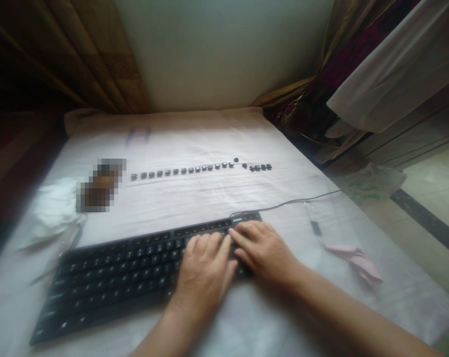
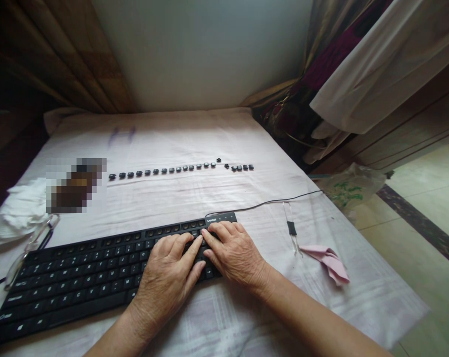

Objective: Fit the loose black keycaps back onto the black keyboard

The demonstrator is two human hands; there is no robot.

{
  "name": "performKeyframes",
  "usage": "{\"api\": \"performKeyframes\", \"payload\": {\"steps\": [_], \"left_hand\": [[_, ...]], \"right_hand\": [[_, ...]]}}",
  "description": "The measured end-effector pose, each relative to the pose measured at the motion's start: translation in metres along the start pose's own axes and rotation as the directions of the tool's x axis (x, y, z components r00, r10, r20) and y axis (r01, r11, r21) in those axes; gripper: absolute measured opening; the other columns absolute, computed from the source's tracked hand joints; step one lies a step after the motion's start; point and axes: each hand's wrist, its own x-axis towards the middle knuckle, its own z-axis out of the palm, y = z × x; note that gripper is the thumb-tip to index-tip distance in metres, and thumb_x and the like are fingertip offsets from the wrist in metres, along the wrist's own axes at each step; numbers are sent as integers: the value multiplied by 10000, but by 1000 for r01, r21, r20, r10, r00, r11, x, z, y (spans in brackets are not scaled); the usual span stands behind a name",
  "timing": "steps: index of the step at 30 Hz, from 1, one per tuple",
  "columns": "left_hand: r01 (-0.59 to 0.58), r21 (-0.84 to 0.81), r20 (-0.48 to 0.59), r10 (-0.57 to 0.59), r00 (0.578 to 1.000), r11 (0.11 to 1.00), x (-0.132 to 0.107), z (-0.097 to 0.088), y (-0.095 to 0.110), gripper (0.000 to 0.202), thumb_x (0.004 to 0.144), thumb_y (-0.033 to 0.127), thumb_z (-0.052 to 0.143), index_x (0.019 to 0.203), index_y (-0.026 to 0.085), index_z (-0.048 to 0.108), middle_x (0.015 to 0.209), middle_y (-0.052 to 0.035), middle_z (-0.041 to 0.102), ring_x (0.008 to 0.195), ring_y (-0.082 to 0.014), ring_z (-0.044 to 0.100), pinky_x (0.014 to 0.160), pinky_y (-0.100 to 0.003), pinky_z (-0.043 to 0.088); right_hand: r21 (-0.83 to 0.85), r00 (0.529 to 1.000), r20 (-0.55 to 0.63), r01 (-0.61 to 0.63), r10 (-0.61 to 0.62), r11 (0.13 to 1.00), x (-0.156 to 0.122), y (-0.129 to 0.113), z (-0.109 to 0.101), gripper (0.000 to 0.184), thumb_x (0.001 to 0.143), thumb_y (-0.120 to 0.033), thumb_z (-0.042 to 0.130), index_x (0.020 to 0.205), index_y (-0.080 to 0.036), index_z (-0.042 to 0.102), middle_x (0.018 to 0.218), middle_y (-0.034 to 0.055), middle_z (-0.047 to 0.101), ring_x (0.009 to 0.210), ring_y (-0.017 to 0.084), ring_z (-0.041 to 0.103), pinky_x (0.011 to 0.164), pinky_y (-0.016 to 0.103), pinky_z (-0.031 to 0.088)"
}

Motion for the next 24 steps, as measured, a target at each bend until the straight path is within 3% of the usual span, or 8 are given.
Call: {"api": "performKeyframes", "payload": {"steps": [4, 8, 13, 16, 19, 24], "left_hand": [[-13, -4, -26, 13, 1000, 1000, -1, -3, -4, 351, 903, 281, 563, 1219, 143, 629, 1140, -123, 659, 1043, -268, 583, 946, -446, 459], [-28, -26, -76, 26, 997, 999, -2, -7, -10, 310, 920, 235, 520, 1193, 148, 639, 1104, -112, 676, 1013, -243, 602, 919, -416, 485], [19, -49, -91, -23, 996, 999, -4, -2, -13, 320, 913, 226, 521, 1203, 163, 642, 1201, -97, 658, 1118, -268, 568, 990, -449, 457], [48, -60, -86, -53, 995, 997, -6, 2, -12, 342, 922, 238, 512, 1240, 183, 625, 1252, -81, 641, 1166, -271, 546, 1028, -464, 435], [49, -60, -104, -55, 993, 997, -7, 5, -12, 333, 934, 244, 493, 1234, 194, 630, 1247, -69, 648, 1155, -263, 555, 1024, -468, 437], [11, -12, -133, -13, 991, 1000, -7, 6, -16, 331, 934, 265, 491, 1225, 204, 638, 1227, -62, 661, 1122, -255, 580, 990, -452, 465]], "right_hand": [[146, 982, -119, -131, 149, 981, 3, 10, -11, 342, 983, -285, 413, 1154, -180, 690, 1049, 120, 700, 937, 229, 637, 815, 397, 537], [228, 909, -234, -292, 343, 929, 2, 41, -21, 294, 970, -270, 451, 1093, -217, 713, 991, 77, 717, 922, 214, 671, 819, 371, 556], [160, 901, -203, -356, 383, 921, 7, 93, -9, 244, 919, -270, 510, 963, -223, 746, 915, 65, 732, 850, 213, 690, 782, 360, 567], [32, 878, -170, -448, 447, 893, 22, 118, 3, 234, 892, -233, 525, 961, -231, 749, 942, 60, 732, 877, 212, 675, 796, 345, 551], [-99, 846, -152, -527, 511, 844, 45, 136, 11, 249, 865, -184, 541, 993, -224, 750, 988, 76, 715, 921, 230, 639, 815, 352, 522], [-182, 842, -114, -539, 527, 823, 80, 149, 17, 259, 866, -191, 558, 1044, -196, 746, 1058, 114, 680, 966, 261, 583, 843, 376, 466]]}}
